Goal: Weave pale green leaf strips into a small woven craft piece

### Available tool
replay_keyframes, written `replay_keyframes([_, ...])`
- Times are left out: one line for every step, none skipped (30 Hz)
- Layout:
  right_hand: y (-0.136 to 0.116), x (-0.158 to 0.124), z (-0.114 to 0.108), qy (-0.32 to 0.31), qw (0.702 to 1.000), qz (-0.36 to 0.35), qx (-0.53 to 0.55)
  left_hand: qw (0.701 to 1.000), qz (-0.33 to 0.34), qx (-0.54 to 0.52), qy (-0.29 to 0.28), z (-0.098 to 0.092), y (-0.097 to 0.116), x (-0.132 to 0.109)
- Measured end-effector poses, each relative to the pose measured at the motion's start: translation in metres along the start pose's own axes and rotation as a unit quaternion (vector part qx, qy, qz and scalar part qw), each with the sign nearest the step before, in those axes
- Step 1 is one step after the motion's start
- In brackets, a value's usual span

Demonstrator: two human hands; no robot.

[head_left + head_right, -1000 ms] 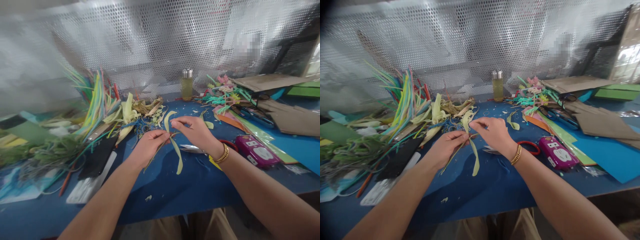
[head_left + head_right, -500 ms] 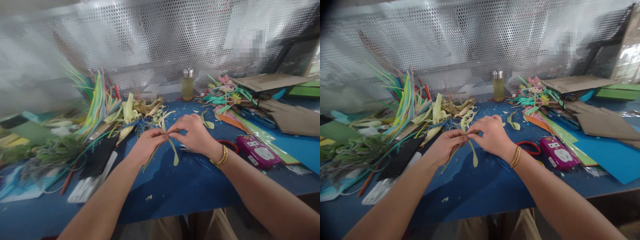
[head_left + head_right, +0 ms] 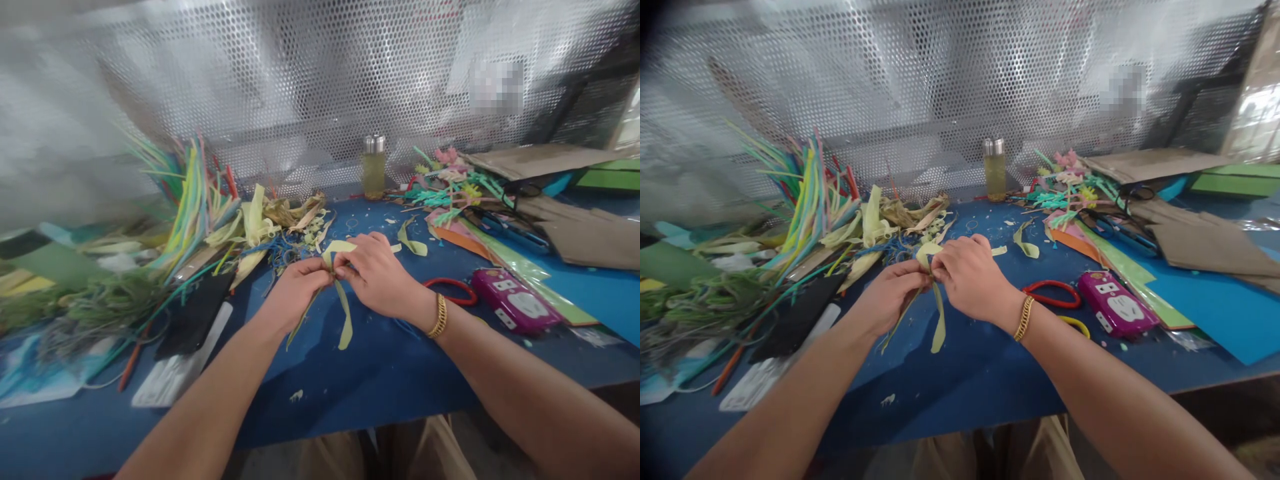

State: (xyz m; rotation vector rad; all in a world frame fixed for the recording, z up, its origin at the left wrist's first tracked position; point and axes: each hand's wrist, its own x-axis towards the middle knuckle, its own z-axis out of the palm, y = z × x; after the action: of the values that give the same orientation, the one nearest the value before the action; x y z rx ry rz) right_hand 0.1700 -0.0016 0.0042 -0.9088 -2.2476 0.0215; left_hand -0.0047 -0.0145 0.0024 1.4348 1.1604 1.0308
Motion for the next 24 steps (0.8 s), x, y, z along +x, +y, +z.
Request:
replay_keyframes([0.0,0.0,0.0,0.001,1.0,-0.003,-0.002,1.0,0.002,0.001,0.001,0.0,0.0,0.0])
replay_keyframes([0.001,0.0,0.0,0.002,1.0,-0.008,-0.001,1.0,0.005,0.002,0.001,-0.001,-0.001,0.0])
replay_keyframes([0.001,0.0,-0.001,0.003,1.0,-0.012,0.003,1.0,0.006,0.005,0.0,-0.001,-0.001,0.0])
replay_keyframes([0.002,0.0,-0.001,0.004,1.0,-0.014,0.009,1.0,0.006,0.009,-0.004,-0.002,-0.001,0.0])
replay_keyframes([0.003,0.001,-0.002,0.007,1.0,-0.012,0.015,1.0,0.005,0.016,-0.008,-0.002,-0.001,0.0])
replay_keyframes([0.004,0.002,-0.003,0.011,1.0,-0.004,0.023,1.0,0.001,0.025,-0.014,-0.003,-0.001,0.0])
replay_keyframes([0.006,0.002,-0.004,0.019,0.999,0.012,0.033,0.999,0.0,0.033,-0.014,-0.003,0.0,0.0])
replay_keyframes([0.008,0.003,-0.004,0.031,0.998,0.033,0.045,0.999,0.006,0.039,-0.005,-0.003,0.002,0.0])
replay_keyframes([0.01,0.004,-0.004,0.047,0.996,0.057,0.058,0.998,0.023,0.046,0.019,-0.003,0.004,-0.001])
replay_keyframes([0.013,0.004,-0.004,0.069,0.992,0.08,0.072,0.995,0.053,0.056,0.056,-0.004,0.006,-0.001])
replay_keyframes([0.015,0.005,-0.003,0.094,0.987,0.102,0.085,0.987,0.095,0.072,0.104,-0.004,0.009,-0.003])
replay_keyframes([0.017,0.005,-0.003,0.12,0.98,0.123,0.096,0.972,0.144,0.096,0.158,-0.004,0.012,-0.005])
replay_keyframes([0.018,0.004,-0.002,0.145,0.973,0.143,0.105,0.95,0.194,0.133,0.206,-0.004,0.014,-0.007])
replay_keyframes([0.019,0.004,-0.002,0.168,0.966,0.162,0.112,0.925,0.237,0.172,0.241,-0.004,0.017,-0.01])
replay_keyframes([0.019,0.004,-0.001,0.188,0.958,0.181,0.12,0.903,0.273,0.2,0.263,-0.004,0.019,-0.012])
replay_keyframes([0.019,0.004,-0.001,0.202,0.95,0.197,0.132,0.892,0.301,0.22,0.257,-0.003,0.02,-0.015])
replay_keyframes([0.018,0.004,0.0,0.212,0.943,0.211,0.147,0.89,0.312,0.241,0.227,-0.002,0.02,-0.017])
replay_keyframes([0.016,0.005,0.0,0.217,0.936,0.223,0.167,0.89,0.318,0.261,0.194,-0.001,0.02,-0.018])
replay_keyframes([0.015,0.005,0.001,0.218,0.928,0.233,0.192,0.892,0.314,0.279,0.165,0.0,0.019,-0.018])
replay_keyframes([0.013,0.005,0.002,0.216,0.92,0.241,0.22,0.894,0.305,0.292,0.15,0.001,0.017,-0.017])
replay_keyframes([0.012,0.005,0.002,0.211,0.913,0.247,0.247,0.896,0.292,0.299,0.148,0.002,0.015,-0.015])
replay_keyframes([0.01,0.005,0.003,0.205,0.907,0.25,0.271,0.898,0.279,0.302,0.154,0.002,0.012,-0.013])
replay_keyframes([0.009,0.005,0.004,0.2,0.901,0.252,0.29,0.9,0.266,0.305,0.161,0.001,0.01,-0.011])
replay_keyframes([0.008,0.005,0.005,0.195,0.897,0.254,0.305,0.902,0.255,0.308,0.163,0.0,0.008,-0.009])
